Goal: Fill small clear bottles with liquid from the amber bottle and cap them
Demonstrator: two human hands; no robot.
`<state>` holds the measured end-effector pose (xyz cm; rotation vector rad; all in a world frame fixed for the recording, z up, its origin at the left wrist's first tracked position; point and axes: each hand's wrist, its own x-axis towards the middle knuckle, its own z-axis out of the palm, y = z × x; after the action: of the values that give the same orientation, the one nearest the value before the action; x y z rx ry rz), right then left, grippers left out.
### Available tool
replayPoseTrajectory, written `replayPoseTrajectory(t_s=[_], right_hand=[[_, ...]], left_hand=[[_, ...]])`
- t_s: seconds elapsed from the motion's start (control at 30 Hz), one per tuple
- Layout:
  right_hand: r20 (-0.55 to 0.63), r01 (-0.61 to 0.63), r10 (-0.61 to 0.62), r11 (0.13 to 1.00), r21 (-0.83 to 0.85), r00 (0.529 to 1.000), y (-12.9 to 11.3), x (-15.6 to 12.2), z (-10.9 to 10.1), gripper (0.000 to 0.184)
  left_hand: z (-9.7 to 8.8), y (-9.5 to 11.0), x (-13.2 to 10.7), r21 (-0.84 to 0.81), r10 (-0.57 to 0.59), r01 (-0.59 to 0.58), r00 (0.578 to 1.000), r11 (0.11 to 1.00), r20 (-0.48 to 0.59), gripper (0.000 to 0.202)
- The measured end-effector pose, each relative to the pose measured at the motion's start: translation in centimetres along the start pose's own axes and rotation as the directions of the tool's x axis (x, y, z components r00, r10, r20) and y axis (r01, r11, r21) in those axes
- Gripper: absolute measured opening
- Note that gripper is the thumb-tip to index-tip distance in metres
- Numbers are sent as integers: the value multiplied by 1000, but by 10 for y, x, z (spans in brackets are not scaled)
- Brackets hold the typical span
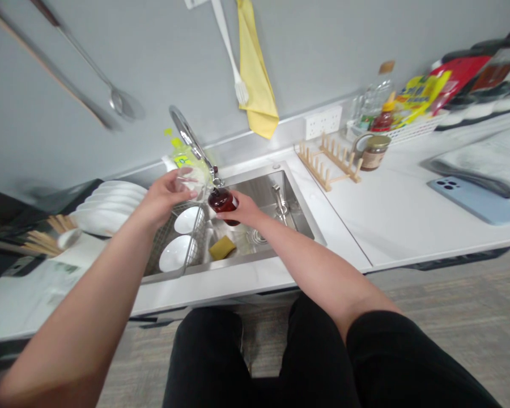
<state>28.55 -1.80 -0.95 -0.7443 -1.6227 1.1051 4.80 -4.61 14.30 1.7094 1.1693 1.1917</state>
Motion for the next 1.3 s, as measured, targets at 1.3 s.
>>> replayPoseTrajectory(t_s=[1.3], right_hand=[[-563,-142,-8,965,-221,826,-60,-167,-62,79]], left_hand=[[-2,-143,-210,-296,-94,-55,880,954,-465,81]])
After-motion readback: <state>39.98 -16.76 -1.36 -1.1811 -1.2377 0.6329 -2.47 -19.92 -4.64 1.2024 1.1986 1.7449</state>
